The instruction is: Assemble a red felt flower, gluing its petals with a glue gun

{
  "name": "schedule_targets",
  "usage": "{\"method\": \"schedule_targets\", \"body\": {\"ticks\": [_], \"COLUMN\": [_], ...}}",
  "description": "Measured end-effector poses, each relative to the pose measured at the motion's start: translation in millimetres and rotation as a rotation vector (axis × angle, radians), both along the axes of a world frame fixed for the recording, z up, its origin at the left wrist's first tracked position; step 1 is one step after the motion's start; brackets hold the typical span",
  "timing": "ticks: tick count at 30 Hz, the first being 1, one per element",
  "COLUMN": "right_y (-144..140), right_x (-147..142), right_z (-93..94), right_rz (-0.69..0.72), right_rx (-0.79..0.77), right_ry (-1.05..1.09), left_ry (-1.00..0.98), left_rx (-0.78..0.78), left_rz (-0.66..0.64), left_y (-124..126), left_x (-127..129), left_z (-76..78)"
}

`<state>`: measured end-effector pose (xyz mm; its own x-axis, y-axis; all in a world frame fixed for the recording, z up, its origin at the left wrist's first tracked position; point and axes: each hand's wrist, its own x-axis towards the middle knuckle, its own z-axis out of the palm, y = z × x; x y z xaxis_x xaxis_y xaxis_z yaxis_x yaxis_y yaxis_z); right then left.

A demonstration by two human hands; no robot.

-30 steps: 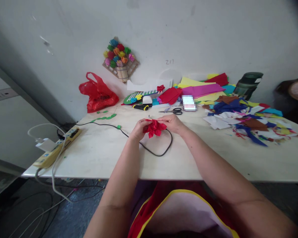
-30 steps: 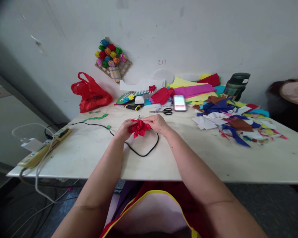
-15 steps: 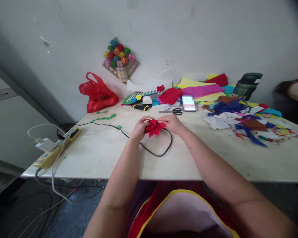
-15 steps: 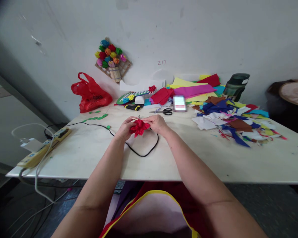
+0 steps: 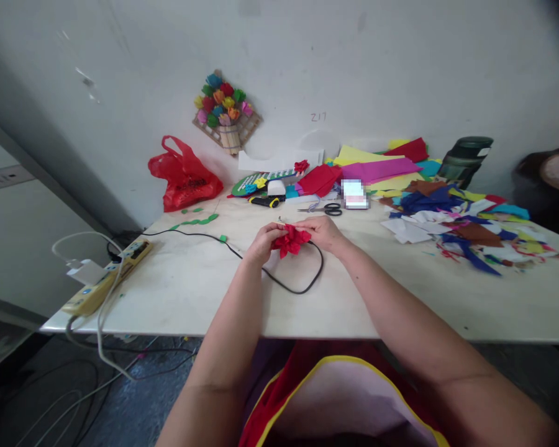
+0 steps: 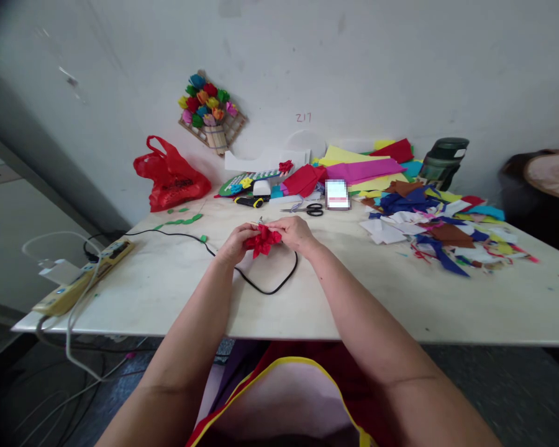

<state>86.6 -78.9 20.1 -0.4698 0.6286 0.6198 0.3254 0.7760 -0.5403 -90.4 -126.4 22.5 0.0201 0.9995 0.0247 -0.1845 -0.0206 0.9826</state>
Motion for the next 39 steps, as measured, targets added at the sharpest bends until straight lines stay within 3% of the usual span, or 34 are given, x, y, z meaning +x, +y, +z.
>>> {"method": "schedule_targets", "body": {"ticks": [24,32,39], "right_y": [1.2,0.5,-2.1], "right_x": [-1.3,-1.2,-0.2], "right_z": [-5.6,-6.5,-5.1], "right_rz": [0.009,0.002,0.097], "right_rx": [0.057,0.097,0.136], "right_ry": [-0.037,-0.106,-0.061], "left_ry": [-0.107,0.003,0.049], "left_rx": [-0.002,0.106,0.118], "left_rz": [0.024,-0.015,-0.042], "left_y": [1.9,-1.6,-5.0], "left_x": [1.2,1.1,0.9], "left_z": [-6.2,-3.3,1.7]}}
